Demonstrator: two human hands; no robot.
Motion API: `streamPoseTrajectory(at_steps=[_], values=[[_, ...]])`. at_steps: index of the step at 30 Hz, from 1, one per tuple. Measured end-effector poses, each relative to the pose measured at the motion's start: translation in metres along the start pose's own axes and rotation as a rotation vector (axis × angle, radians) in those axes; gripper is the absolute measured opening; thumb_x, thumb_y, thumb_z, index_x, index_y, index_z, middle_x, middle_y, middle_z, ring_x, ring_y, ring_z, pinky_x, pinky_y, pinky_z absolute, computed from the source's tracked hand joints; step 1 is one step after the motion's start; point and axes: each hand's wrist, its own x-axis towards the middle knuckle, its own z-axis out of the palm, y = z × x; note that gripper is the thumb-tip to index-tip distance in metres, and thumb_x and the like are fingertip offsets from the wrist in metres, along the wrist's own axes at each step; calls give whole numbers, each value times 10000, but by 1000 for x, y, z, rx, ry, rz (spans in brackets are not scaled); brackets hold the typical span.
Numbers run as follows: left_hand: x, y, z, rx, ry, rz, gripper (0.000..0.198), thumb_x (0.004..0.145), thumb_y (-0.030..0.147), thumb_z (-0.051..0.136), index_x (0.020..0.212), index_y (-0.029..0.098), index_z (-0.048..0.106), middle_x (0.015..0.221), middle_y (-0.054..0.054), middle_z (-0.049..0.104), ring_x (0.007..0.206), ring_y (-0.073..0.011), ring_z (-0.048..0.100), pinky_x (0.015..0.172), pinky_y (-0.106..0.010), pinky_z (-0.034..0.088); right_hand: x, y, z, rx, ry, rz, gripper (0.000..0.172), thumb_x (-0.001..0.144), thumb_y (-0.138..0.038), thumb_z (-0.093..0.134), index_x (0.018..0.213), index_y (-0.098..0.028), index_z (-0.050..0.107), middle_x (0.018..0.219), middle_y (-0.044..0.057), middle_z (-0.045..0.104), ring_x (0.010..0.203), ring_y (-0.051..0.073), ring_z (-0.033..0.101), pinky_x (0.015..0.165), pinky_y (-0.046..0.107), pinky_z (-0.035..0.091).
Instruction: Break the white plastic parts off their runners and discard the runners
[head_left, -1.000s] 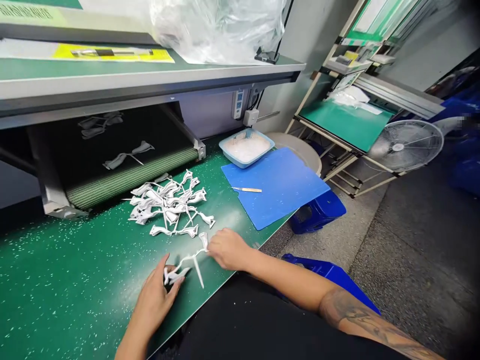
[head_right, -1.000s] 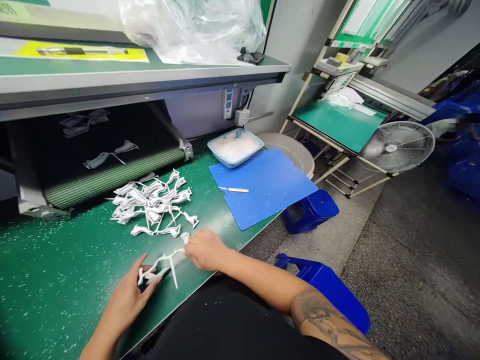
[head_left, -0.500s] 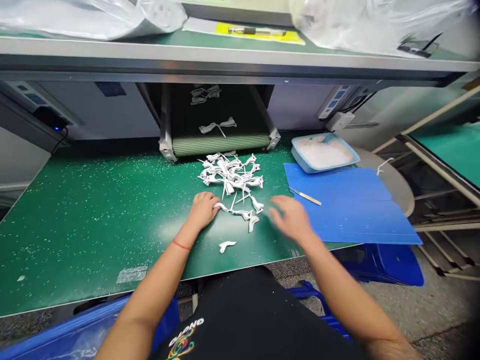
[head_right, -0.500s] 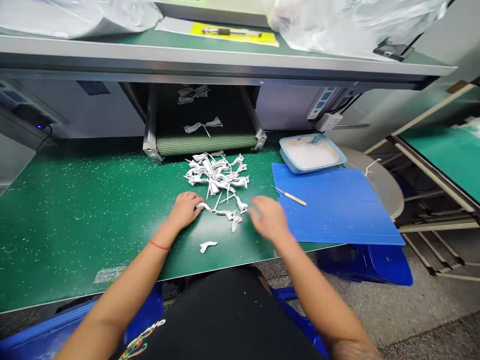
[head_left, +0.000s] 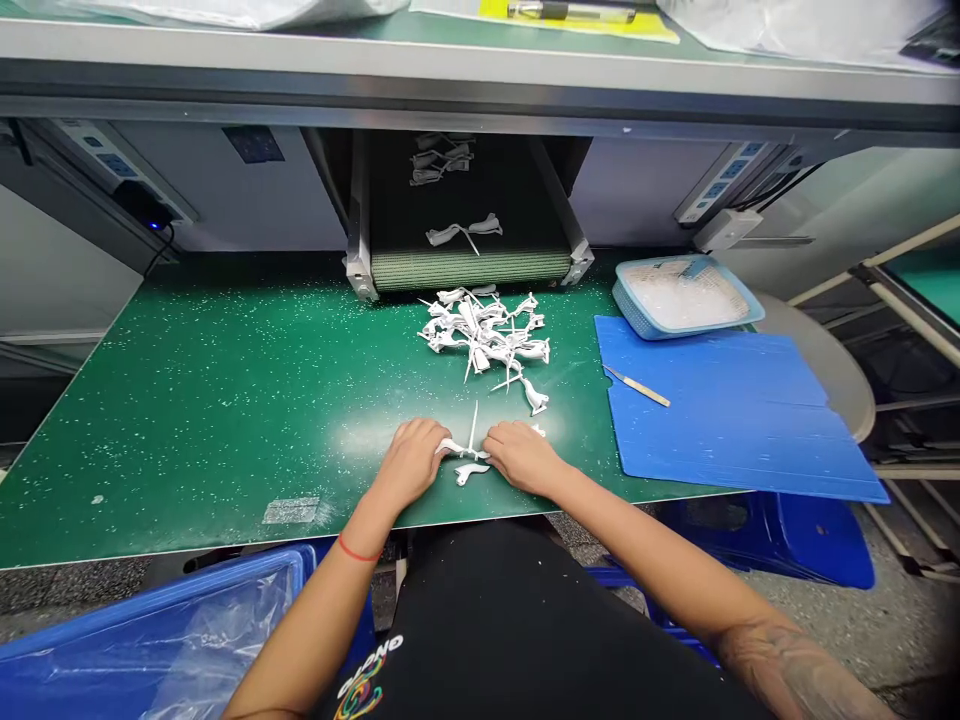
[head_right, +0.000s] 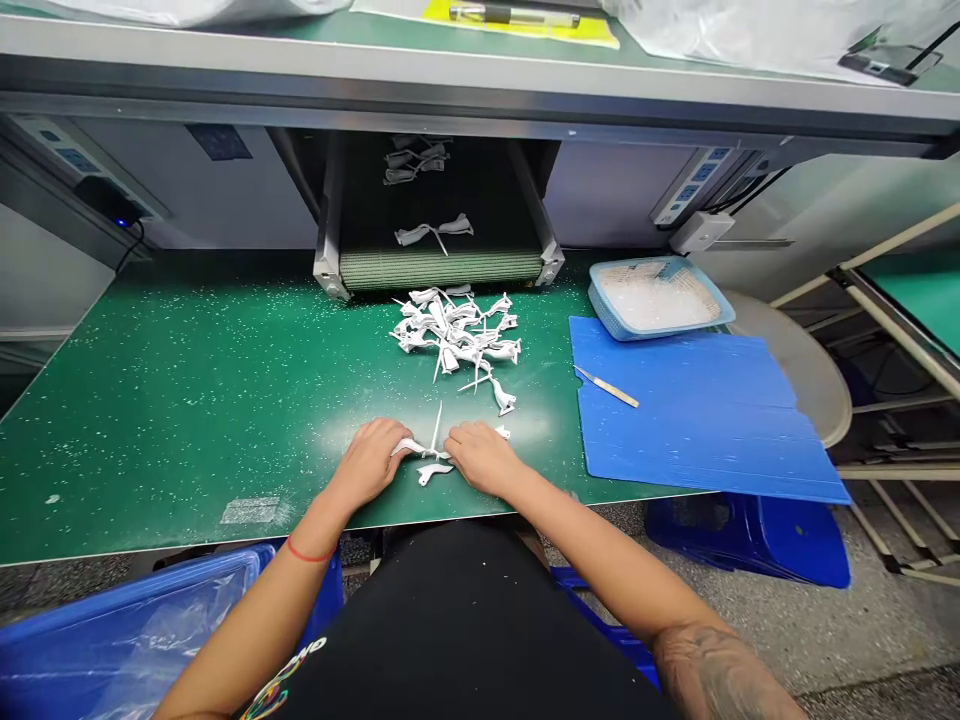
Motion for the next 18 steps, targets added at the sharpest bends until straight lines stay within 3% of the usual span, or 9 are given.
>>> streamPoseTrajectory(at_steps=[2, 7, 9, 11, 14, 16, 18], values=[[0, 0, 4, -80, 72, -5, 116, 936, 240, 463, 979, 196, 561, 970, -57, 606, 961, -231, 517, 882, -408, 393, 4, -3, 3, -20, 4, 12, 190, 932, -340, 512, 873, -171, 574, 889, 43, 574, 820, 180, 430, 686, 331, 237], [1, -2, 19, -663, 479, -170, 133, 952, 284, 425, 1000, 208, 524, 1093, -77, 589, 1026, -190, 558, 892, -358, 444, 8, -9, 15, -16, 78, 15, 262, 953, -401, 463, 891, -190, 605, 845, 42, 552, 844, 189, 407, 729, 332, 236], [0, -3, 18, -624, 521, -166, 116, 927, 287, 479, 968, 209, 553, 1152, -83, 585, 1083, -202, 543, 942, -389, 430, 6, -10, 19, 21, 85, 57, 255, 958, -383, 454, 922, -188, 614, 853, 49, 545, 827, 183, 406, 731, 322, 247], [-2, -6, 13, -465, 426, -128, 123, 881, 268, 544, 981, 216, 594, 1243, -84, 561, 1186, -232, 484, 1025, -446, 377, 1, -8, 20, 62, 91, 120, 253, 968, -368, 433, 976, -195, 618, 873, 53, 541, 816, 176, 414, 721, 312, 256], [-6, -11, 4, -352, 165, -110, 411, 812, 285, 634, 1210, 236, 543, 1382, -86, 474, 1301, -258, 385, 1099, -479, 318, -7, 0, 13, 92, 82, 176, 236, 972, -341, 425, 1001, -210, 620, 880, 50, 534, 818, 172, 433, 705, 301, 267], [-5, -13, 1, -397, 75, -153, 585, 800, 318, 654, 1338, 229, 443, 1391, -103, 466, 1263, -252, 434, 1072, -453, 366, -12, 5, 5, 89, 69, 152, 207, 966, -321, 444, 995, -213, 618, 892, 48, 541, 820, 169, 441, 702, 298, 276], [1, -13, 0, -463, 45, -204, 485, 837, 325, 608, 1295, 221, 486, 1259, -92, 573, 1108, -223, 550, 979, -403, 442, -12, 8, -3, 72, 62, 94, 194, 964, -311, 450, 989, -212, 614, 923, 48, 559, 828, 169, 448, 708, 298, 287]])
